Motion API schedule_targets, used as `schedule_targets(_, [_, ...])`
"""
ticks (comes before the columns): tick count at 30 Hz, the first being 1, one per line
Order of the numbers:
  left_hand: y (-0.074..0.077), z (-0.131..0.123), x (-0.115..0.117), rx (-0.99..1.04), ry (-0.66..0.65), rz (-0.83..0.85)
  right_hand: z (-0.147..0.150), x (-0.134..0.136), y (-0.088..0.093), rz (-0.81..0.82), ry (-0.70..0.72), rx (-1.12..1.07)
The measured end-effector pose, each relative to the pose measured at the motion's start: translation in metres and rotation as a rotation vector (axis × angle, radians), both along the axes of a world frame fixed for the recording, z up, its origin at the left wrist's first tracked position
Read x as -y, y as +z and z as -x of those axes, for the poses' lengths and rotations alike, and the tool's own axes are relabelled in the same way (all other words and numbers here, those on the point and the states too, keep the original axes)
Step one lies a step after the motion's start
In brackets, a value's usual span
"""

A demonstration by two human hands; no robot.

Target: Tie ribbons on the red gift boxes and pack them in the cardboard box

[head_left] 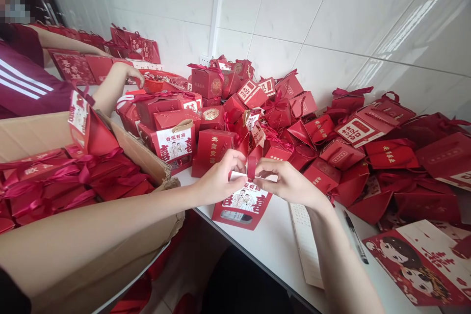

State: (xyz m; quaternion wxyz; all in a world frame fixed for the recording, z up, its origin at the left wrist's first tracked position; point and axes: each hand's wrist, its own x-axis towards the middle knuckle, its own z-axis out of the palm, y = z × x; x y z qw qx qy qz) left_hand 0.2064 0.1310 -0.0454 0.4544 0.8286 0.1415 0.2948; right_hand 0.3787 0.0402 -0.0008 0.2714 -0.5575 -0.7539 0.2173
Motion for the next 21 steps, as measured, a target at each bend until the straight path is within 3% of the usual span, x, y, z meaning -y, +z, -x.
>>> schedule_targets(10, [0.004, -0.002, 0.005, 0.005, -0.014, 0.038, 0.006, 0.005, 0.007, -0.15, 0.026, 0.232])
schedule_targets(16, [0.005, 0.001, 0.004, -0.044, 0.005, 0.027, 0.011, 0.01, 0.007, -0.142, -0.048, 0.269])
schedule_targets(21, [0.006, 0.002, 0.002, -0.053, 0.053, -0.087, 0.017, 0.014, 0.007, -0.175, -0.155, 0.382])
